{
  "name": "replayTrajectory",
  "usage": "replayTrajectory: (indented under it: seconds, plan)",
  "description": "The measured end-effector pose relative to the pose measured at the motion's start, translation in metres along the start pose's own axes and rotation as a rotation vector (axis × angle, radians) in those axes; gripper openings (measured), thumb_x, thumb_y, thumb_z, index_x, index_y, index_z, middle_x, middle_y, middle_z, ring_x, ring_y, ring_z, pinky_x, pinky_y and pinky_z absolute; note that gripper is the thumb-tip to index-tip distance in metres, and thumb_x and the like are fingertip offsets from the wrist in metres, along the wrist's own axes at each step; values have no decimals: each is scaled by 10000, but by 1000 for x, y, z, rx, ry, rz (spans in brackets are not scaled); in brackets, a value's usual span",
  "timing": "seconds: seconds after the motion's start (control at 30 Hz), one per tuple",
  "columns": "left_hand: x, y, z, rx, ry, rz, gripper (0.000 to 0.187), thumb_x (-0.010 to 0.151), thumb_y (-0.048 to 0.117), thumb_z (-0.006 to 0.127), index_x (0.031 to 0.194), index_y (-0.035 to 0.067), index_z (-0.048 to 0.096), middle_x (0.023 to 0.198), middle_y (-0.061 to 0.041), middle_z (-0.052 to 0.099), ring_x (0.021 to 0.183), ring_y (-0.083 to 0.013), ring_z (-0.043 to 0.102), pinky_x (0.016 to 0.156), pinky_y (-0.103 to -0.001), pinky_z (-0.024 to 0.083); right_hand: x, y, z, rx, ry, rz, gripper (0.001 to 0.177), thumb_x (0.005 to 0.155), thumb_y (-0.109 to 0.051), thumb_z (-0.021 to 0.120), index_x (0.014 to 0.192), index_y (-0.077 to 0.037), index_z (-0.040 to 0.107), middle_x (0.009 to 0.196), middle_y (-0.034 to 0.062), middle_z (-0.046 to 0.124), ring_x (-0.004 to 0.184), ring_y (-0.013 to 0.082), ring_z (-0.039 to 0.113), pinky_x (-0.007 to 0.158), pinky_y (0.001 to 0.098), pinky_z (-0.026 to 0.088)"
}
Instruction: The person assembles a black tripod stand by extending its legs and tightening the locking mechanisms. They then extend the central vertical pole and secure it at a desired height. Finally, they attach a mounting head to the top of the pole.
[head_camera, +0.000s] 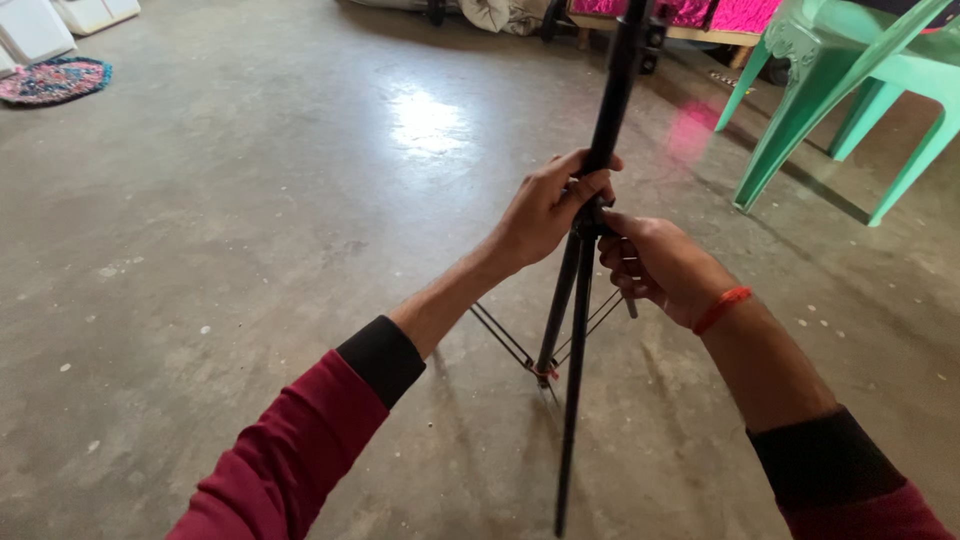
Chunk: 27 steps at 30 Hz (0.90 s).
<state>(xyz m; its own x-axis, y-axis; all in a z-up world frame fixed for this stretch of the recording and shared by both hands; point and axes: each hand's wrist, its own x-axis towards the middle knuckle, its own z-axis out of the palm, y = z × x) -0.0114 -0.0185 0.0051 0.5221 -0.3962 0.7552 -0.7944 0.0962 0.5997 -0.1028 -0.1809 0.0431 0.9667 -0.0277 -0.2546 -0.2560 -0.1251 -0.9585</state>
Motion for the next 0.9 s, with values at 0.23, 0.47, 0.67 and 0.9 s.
replayTrajectory:
  seconds: [0.23,0.47,0.67,0.9]
  plan:
    - [11,-10,4,6,-26,15,285,1122,251,504,1338,111,627,951,-27,722,870,-128,731,776,-324,629,13,7,-5,156,-100,-101,362,1036,-403,545,798,-133,513,649,-53,401,530,94,343,483,265,287]
    - [6,-27,-2,5,7,-35,291,1131,263,500,1349,109,615,997,-26,742,920,-126,741,815,-315,631,38,24,3,194,-57,-120,348,1013,-405,565,813,-121,547,674,-40,456,548,100,370,493,268,307]
    - [8,-27,-3,-59,2,-95,314,1104,258,516,1358,92,598,1020,-23,752,921,-123,744,812,-305,643,45,26,3,209,-82,-192,350,1013,-399,581,815,-113,548,683,-36,460,564,97,379,505,263,332]
    - [-5,-28,8,219,155,50,299,1103,279,608,1283,48,664,1009,-49,741,976,-184,689,850,-330,579,44,31,3,243,-102,-226,339,1025,-387,607,850,-98,582,697,-46,465,581,84,383,516,251,338]
